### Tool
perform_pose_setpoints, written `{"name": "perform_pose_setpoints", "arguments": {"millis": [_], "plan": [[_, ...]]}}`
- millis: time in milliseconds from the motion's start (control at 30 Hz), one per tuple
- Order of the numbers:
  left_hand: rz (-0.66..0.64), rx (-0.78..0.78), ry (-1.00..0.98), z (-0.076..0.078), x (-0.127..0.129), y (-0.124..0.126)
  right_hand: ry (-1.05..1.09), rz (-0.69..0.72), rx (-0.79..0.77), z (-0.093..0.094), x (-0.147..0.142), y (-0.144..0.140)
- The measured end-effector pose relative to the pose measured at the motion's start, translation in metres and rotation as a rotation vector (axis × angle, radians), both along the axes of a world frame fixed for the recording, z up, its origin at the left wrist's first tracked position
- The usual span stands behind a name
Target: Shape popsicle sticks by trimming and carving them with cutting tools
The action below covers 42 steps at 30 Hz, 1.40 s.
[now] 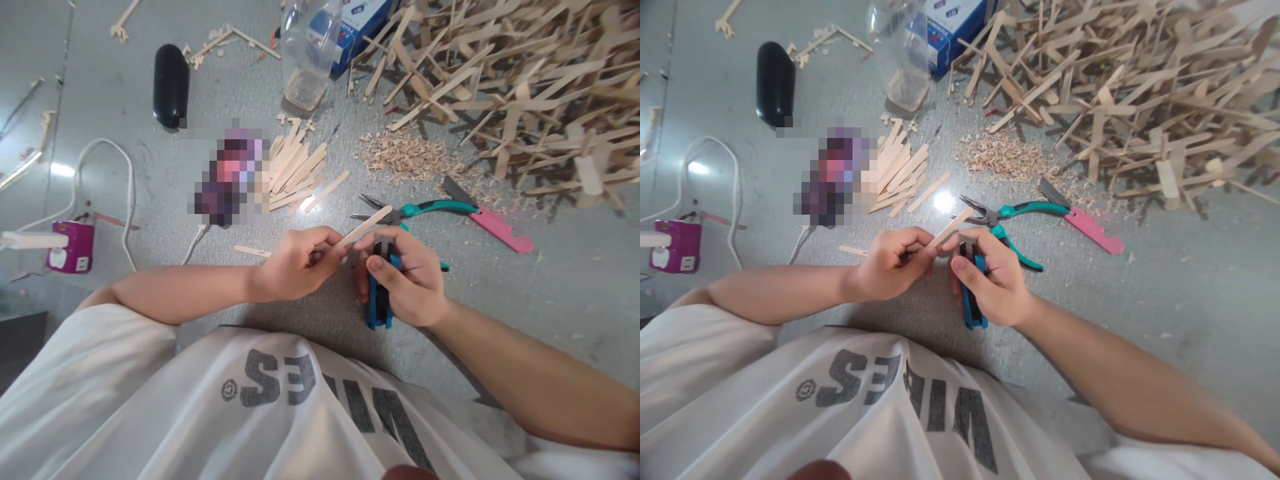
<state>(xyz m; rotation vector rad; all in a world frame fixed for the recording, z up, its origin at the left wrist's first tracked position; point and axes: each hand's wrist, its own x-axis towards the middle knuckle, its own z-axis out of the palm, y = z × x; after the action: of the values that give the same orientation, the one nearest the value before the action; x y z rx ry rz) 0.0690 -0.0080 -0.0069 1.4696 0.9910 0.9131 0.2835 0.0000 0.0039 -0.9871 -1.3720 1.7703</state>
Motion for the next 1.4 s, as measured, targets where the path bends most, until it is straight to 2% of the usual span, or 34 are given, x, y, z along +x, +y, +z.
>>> {"name": "perform_pose_setpoints", "arguments": {"millis": [367,600,867,1000,1100,1233,1400], "plan": [[-0.013,-0.018,-0.021,0.0,-0.001,-0.001,0.058,-0.038,0.015,-0.002,-0.004,0.001],[-0.02,0.055,0.015,-0.002,-0.003,0.0,0.034,-0.02,0.035,-0.001,-0.003,0.001],[-0.02,0.135,-0.028,0.011,-0.003,0.008,0.069,0.01,0.045,-0.004,-0.001,0.001],[0.022,0.182,-0.033,0.007,0.0,0.007,0.1,0.02,0.042,-0.005,-0.002,0.001],[0.103,0.133,-0.026,0.003,0.001,0.003,0.119,0.01,0.042,-0.004,-0.002,0.001],[0.2,-0.051,-0.089,0.005,0.002,0.0,0.091,0.046,0.03,-0.003,-0.001,0.001],[0.175,-0.112,-0.08,0.01,0.003,0.001,0.016,0.159,0.004,-0.001,0.001,0.0]]}}
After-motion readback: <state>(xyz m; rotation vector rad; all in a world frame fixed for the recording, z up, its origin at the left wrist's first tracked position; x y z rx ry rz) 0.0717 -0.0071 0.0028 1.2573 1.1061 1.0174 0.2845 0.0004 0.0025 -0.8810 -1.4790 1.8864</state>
